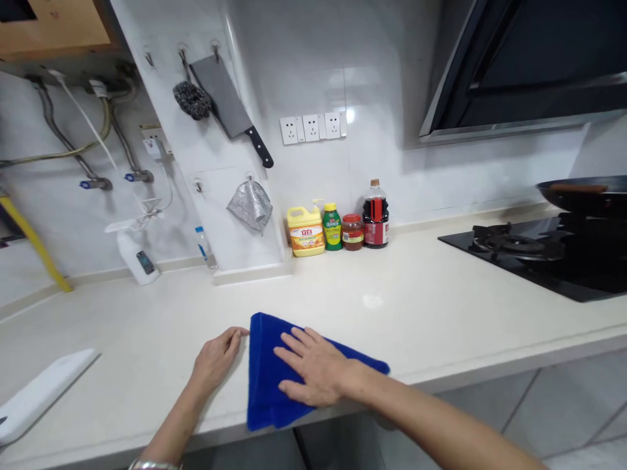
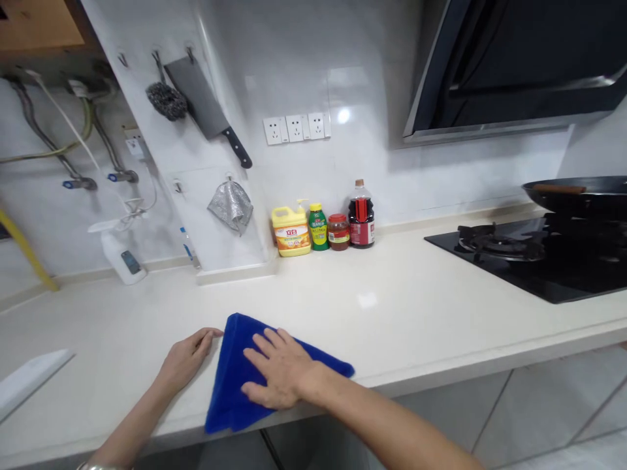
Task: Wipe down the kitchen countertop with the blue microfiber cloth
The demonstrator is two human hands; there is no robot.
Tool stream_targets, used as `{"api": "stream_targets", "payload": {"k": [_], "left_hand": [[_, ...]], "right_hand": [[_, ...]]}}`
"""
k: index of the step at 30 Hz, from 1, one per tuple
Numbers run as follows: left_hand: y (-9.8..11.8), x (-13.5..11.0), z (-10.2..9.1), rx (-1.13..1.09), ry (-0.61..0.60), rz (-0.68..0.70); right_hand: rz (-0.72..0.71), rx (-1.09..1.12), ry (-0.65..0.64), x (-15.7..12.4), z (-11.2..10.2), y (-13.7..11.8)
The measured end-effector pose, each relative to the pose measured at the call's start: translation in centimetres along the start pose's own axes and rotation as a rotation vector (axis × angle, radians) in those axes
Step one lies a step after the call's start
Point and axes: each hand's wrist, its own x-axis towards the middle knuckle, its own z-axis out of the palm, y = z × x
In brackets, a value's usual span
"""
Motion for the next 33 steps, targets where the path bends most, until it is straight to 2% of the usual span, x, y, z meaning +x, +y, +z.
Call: {"api": "stream_targets", "payload": {"k": [4, 10, 14, 17, 21, 27, 30, 33], "left_hand": [[0.1, -0.3, 0.1, 0.042, 0.01, -0.024], [0.5, -0.2, 0.0, 0.092, -0.003, -0.044], [1.3, 1.0, -0.8, 0.18, -0.084, -0.04], [2.0, 2.6, -0.9, 0.221, -0.098, -0.013], [4.0, 4.7, 0.4, 0.215, -0.077, 0.103], [7.9, 6.6, 3.5, 0.166, -0.05, 0.308], [8.8, 6.9, 4.6, 0.137, -0.033, 0.343], [8.8, 7.1, 5.1, 0.109, -0.03, 0.329]], "right_hand": [[0.057, -0.041, 0.024, -2.8, -1.5, 3.3], [0.251, -0.167, 0.107, -8.8, -3.5, 9.1], [0.349, -0.234, 0.157, -13.3, -4.3, 12.5], [0.421, -0.272, 0.186, -15.5, -4.6, 14.0], [0.463, -0.307, 0.195, -16.1, -4.8, 14.1], [0.483, -0.303, 0.171, -15.6, -5.1, 13.3], [0.498, -0.297, 0.164, -15.7, -5.1, 13.5], [0.53, -0.297, 0.151, -15.3, -5.1, 13.9]]}}
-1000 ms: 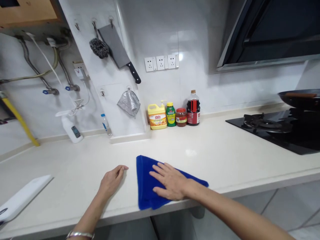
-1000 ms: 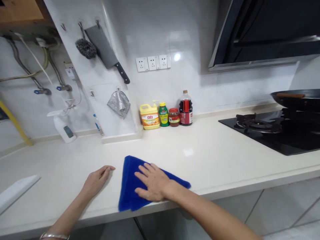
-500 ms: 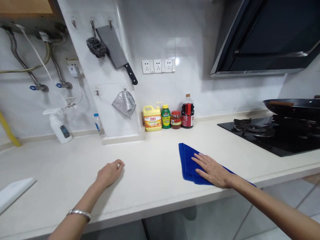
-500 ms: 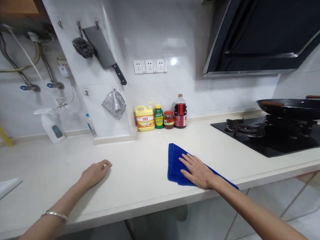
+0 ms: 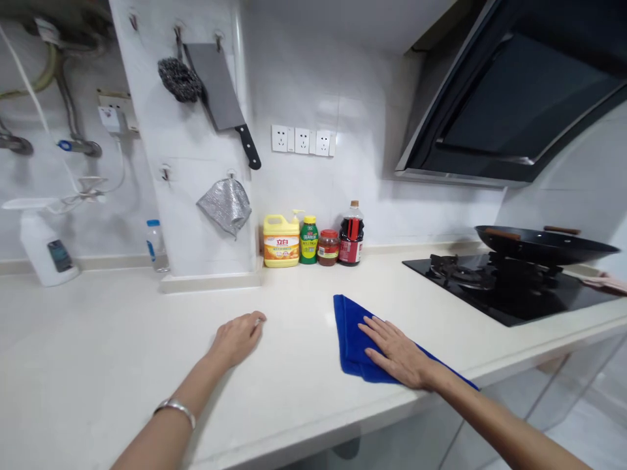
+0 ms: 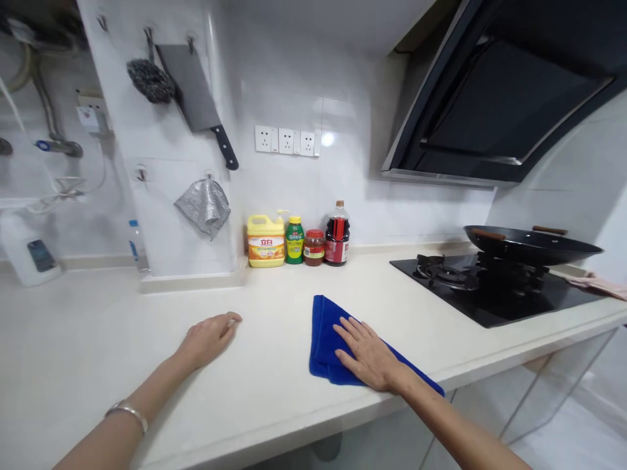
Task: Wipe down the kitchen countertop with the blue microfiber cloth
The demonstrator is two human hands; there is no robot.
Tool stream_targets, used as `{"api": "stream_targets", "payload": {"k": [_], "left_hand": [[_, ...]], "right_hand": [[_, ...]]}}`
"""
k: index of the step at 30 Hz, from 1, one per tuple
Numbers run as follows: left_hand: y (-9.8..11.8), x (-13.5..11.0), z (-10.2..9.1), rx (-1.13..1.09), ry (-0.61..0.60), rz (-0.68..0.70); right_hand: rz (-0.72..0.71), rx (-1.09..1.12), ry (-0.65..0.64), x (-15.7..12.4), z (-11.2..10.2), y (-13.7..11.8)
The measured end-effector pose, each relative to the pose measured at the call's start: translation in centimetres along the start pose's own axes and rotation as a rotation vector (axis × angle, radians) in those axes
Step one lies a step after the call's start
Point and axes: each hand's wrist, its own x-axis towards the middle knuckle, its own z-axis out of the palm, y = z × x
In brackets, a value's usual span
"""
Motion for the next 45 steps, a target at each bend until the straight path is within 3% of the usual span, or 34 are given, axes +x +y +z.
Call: {"api": "stream_targets", "payload": {"k": [11, 19, 31, 38, 45], "left_hand": [[-1.8, 1.4, 0.1, -0.153, -0.1, -0.054], [-2.8, 1.5, 0.5, -0.245, -0.134, -0.046], [-3.7, 2.0, 1.4, -0.243, -0.139, -0.086], [-3.0, 2.0, 1.0, -0.17, -0.143, -0.152], [-2.6, 1.9, 0.4, -0.158, -0.123, -0.149]], "right_hand": [[0.21, -0.035, -0.039, 7.7, -0.4, -0.1], [0.298, -0.058, -0.035, 13.6, 0.1, 2.9], [0.346, -0.068, -0.024, 20.0, 0.1, 7.0], [0.378, -0.059, -0.023, 22.2, 0.2, 8.0], [0.341, -0.065, -0.022, 20.3, -0.1, 5.9]]}}
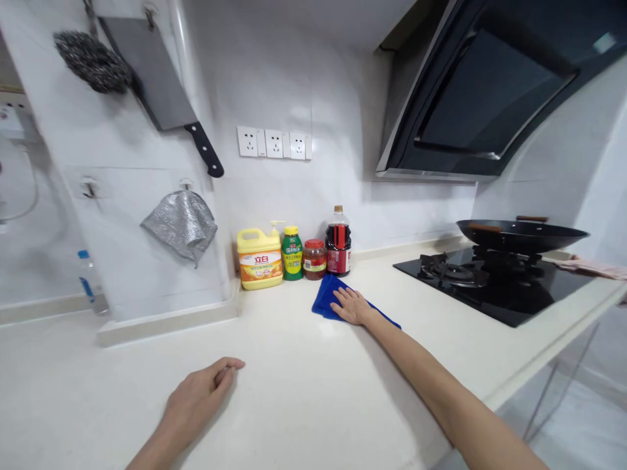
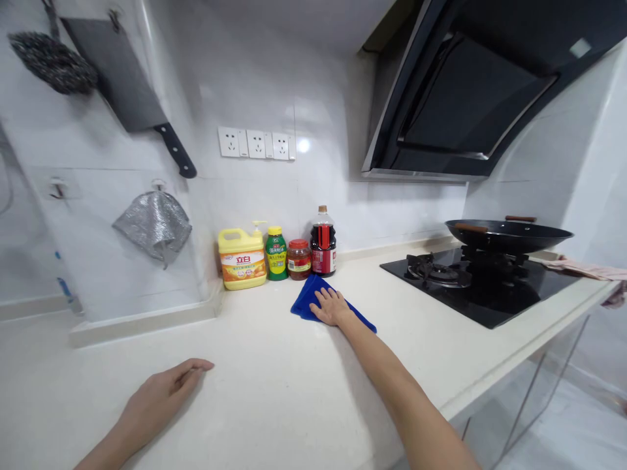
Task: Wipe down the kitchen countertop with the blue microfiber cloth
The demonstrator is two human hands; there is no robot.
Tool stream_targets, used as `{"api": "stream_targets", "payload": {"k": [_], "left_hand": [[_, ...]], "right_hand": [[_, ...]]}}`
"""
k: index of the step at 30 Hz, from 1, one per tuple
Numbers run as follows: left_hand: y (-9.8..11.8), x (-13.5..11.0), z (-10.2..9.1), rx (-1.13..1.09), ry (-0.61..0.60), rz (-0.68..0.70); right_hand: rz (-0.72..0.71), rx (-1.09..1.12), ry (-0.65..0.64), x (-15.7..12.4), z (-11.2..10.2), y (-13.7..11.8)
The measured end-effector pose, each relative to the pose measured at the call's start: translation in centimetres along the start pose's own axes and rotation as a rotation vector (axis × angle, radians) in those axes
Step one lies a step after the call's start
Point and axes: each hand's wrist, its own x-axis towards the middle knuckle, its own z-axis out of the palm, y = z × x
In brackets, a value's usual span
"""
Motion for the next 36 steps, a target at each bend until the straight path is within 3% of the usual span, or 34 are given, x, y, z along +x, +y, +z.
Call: {"api": "stream_targets", "payload": {"k": [7, 14, 19, 23, 36], "left_hand": [[-0.2, 0.1, -0.1, -0.042, 0.01, 0.06], [0.1, -0.2, 0.4, -0.036, 0.04, 0.074], [0.1, -0.5, 0.8, -0.028, 0.062, 0.081], [0.3, -0.4, 0.6, -0.024, 0.043, 0.047], [1.1, -0.8, -0.2, -0.033, -0.023, -0.017]], "right_hand": [[-0.11, -0.032, -0.02, -6.9, -0.6, -2.9], [-0.337, 0.026, -0.021, -14.9, 0.0, -5.8], [-0.38, 0.035, -0.027, -17.4, 0.6, -7.0], [-0.339, 0.039, -0.033, -15.7, 0.3, -7.5], [-0.09, -0.002, -0.018, -2.2, 1.0, -8.5]]}}
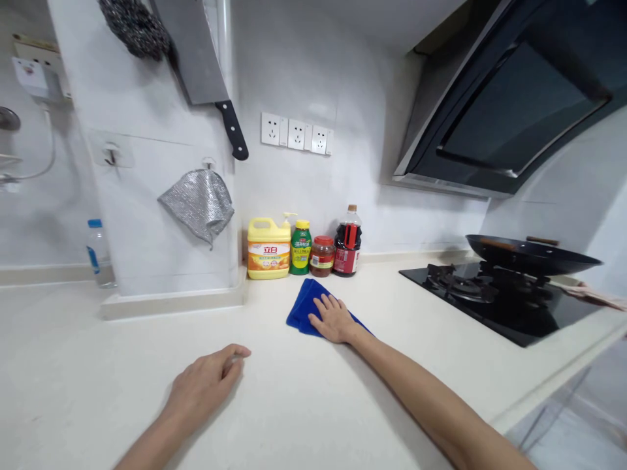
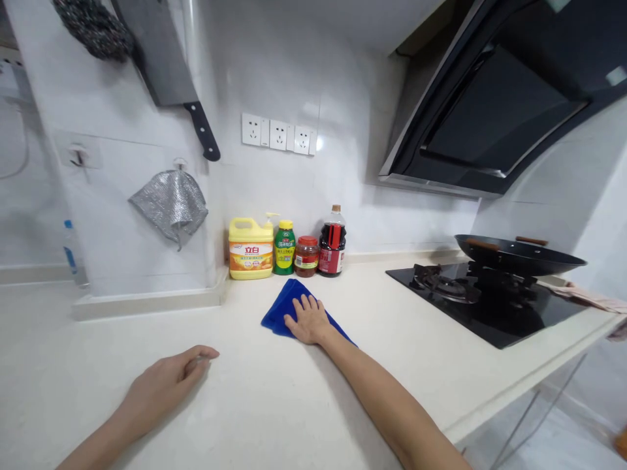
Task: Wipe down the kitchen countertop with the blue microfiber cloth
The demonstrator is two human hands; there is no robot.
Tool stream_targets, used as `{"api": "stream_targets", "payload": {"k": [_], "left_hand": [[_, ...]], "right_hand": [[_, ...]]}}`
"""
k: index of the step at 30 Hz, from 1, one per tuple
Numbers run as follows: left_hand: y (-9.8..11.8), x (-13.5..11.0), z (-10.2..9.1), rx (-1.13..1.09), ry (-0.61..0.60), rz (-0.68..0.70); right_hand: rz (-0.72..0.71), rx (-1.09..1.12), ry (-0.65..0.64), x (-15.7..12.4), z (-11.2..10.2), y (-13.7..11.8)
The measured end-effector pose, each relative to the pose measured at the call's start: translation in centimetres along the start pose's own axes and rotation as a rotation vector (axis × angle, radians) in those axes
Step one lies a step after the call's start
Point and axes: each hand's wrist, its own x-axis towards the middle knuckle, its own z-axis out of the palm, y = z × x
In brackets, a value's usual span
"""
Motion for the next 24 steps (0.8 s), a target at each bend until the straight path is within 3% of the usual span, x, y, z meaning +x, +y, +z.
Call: {"api": "stream_targets", "payload": {"k": [6, 12, 17, 24], "left_hand": [[0.1, 0.0, -0.2, -0.004, -0.006, -0.024], [0.1, 0.0, -0.2, -0.021, 0.021, -0.017], [-0.3, 0.0, -0.2, -0.042, 0.034, 0.017], [-1.2, 0.7, 0.1, -0.063, 0.064, 0.064]], "right_hand": [[0.091, 0.013, -0.002, 4.3, 0.3, 0.3], [0.086, 0.013, -0.007, 4.9, 0.0, 0.3], [0.011, 0.005, -0.004, 2.1, -0.4, -0.4], [-0.177, 0.024, -0.003, -5.1, -0.3, -3.1]]}}
